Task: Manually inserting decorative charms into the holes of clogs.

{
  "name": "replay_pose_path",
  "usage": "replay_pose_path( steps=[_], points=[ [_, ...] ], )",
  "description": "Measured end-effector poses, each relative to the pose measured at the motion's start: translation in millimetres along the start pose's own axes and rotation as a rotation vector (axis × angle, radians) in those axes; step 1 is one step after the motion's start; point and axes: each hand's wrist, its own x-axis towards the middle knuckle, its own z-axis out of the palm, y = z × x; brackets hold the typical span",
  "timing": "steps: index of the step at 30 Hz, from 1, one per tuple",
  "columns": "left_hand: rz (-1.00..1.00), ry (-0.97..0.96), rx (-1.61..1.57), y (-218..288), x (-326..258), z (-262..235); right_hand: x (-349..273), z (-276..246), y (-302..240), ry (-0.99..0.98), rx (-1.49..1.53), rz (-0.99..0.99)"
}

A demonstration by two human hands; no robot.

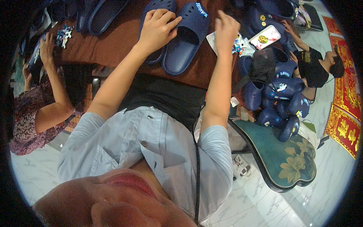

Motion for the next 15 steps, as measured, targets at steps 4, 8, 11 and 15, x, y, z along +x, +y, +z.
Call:
replay_pose_path(
  steps=[4,8,11,15],
  points=[
    [0.008,-0.018,0.032,4,5,-2,-9,-38,50,0.022,-0.113,0.203],
    [0.005,-0.022,0.020,1,3,-2,-23,-41,55,-0.134,-0.186,0.299],
    [0.005,-0.023,0.009,2,3,-3,-31,-39,47,-0.202,-0.179,0.243],
    [0.010,-0.007,0.014,3,5,-2,-34,-31,37,-0.226,-0.209,0.181]
  ],
)
